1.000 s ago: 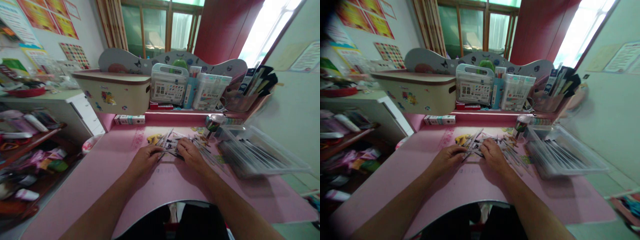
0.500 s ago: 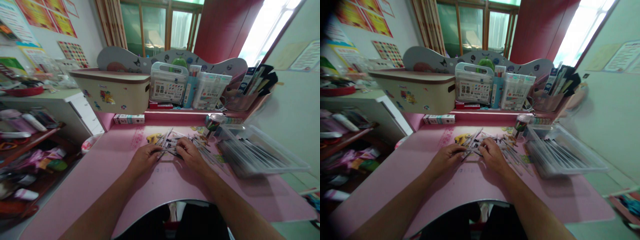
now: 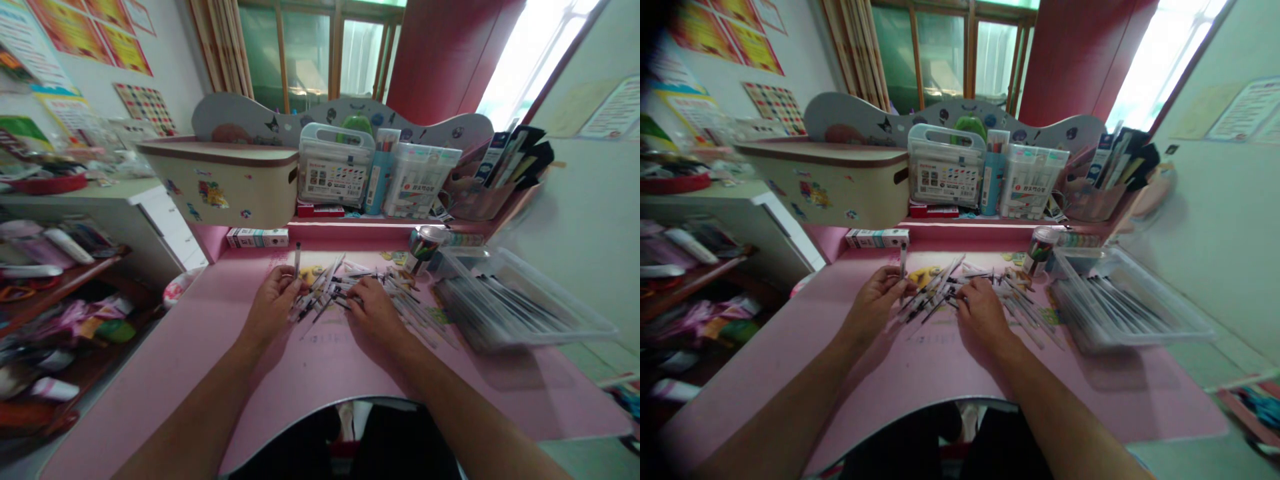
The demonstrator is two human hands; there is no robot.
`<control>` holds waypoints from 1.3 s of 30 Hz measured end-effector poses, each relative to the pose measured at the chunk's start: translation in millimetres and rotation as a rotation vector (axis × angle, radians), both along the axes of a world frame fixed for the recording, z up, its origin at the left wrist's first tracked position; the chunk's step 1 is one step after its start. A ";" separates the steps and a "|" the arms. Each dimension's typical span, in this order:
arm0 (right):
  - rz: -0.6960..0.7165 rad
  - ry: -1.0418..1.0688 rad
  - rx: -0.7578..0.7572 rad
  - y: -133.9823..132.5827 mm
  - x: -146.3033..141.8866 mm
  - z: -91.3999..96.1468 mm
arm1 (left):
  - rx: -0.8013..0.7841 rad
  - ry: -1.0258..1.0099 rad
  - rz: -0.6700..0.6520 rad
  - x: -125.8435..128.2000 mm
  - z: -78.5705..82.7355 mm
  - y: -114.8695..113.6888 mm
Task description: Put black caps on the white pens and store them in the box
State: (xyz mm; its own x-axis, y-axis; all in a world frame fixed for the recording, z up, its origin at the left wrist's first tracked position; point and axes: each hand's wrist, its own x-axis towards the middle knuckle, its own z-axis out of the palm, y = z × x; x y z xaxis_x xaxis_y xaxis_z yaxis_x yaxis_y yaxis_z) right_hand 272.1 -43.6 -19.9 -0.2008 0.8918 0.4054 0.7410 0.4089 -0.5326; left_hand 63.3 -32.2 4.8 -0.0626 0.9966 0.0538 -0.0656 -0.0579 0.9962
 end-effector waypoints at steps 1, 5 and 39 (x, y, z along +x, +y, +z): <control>-0.022 -0.051 -0.028 1.5 -0.9 -1.5 | -0.025 -0.048 0.030 2.0 3.0 -1.3; -0.071 -0.251 -0.084 6.2 -5.1 -4.1 | -0.101 -0.204 0.088 8.6 10.2 -5.5; 0.043 0.063 -0.004 9.7 -7.0 -12.7 | -0.195 -0.417 -0.106 4.7 -9.6 2.0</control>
State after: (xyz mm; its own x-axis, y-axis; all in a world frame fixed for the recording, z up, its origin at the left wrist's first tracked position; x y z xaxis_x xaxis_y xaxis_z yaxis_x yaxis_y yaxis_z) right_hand 265.2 -33.9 -32.7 -0.2128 0.8848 0.4145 0.6879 0.4369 -0.5796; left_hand 68.0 -30.1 -4.7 0.0636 0.9877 -0.1428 -0.4582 0.1560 0.8751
